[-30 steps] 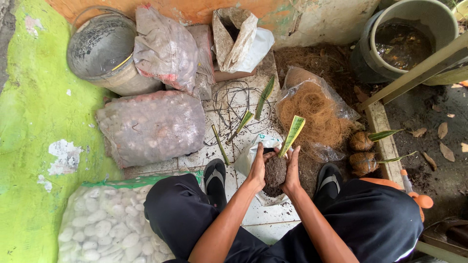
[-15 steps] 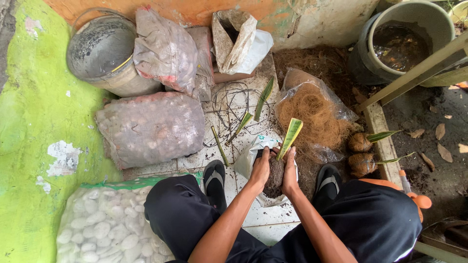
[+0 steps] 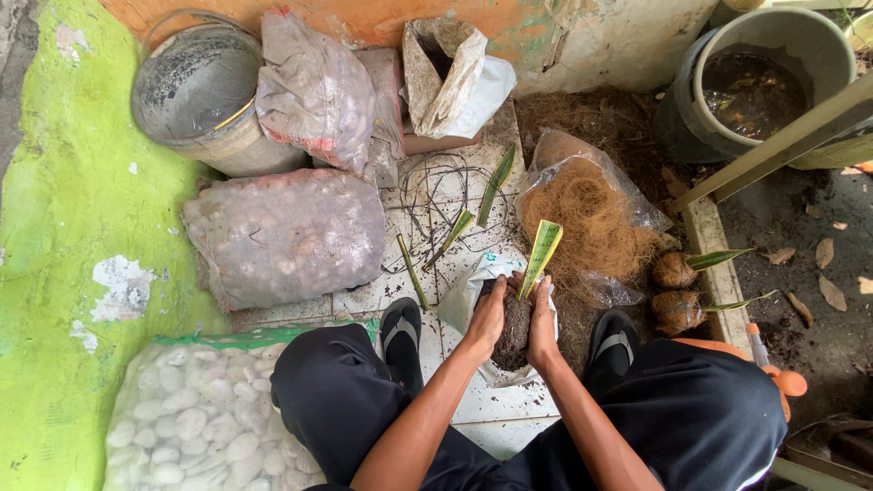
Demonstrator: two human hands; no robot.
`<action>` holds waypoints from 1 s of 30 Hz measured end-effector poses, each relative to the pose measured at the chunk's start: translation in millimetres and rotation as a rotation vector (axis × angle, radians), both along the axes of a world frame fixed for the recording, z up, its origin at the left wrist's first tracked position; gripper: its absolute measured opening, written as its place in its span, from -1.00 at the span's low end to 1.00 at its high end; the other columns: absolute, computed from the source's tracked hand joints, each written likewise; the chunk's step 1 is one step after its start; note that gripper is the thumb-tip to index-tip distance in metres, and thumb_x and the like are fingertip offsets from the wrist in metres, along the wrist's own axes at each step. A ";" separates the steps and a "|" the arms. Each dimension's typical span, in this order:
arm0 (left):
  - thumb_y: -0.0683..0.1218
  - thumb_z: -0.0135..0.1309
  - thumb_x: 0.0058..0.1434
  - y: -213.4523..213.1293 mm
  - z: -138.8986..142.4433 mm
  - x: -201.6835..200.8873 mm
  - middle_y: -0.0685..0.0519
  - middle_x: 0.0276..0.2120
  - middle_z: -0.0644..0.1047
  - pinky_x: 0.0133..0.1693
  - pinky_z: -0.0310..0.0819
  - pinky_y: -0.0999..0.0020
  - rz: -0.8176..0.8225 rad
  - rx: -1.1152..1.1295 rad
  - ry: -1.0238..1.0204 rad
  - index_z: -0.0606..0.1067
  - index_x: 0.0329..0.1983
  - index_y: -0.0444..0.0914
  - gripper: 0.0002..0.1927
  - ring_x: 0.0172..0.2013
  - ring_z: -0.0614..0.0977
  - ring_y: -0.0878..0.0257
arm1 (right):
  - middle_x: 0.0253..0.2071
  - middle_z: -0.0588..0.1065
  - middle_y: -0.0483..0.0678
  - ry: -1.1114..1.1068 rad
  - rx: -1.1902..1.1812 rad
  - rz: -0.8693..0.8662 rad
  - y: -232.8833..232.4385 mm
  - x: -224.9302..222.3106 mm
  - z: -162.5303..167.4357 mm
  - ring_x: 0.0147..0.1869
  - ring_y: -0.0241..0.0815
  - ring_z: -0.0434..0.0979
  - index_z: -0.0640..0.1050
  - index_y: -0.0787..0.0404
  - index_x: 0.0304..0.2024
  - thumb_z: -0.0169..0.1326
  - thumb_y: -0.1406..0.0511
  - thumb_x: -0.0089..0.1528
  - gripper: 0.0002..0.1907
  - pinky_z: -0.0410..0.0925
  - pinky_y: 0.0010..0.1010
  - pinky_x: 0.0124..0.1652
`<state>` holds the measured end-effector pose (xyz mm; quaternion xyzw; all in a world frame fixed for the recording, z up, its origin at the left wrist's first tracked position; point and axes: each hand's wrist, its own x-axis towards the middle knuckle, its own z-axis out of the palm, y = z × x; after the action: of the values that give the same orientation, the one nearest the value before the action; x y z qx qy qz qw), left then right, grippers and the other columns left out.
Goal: The person sits on the floor and wraps a plant cutting with soil and fibrous material by hand. They repeatedly add soil, press it around the cutting, and adjust the wrapping to form a compact ball.
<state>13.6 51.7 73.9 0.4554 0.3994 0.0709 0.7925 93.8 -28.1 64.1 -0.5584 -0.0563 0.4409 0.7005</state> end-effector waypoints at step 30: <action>0.08 -0.33 0.46 -8.8 49.4 -5.8 -0.20 0.09 0.49 0.14 0.38 0.08 0.260 0.670 0.050 0.45 0.15 -0.29 -0.52 0.11 0.55 -0.08 | -0.26 0.58 -0.04 0.376 -0.162 -0.086 -6.7 -5.1 4.7 -0.26 -0.13 0.58 0.53 0.08 -0.08 -0.01 0.04 0.32 -0.69 0.46 -0.21 -0.19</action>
<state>7.8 42.9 123.3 0.6367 0.4280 0.2867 0.5737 88.8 -34.8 68.7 -0.5229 0.1348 0.5102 0.6694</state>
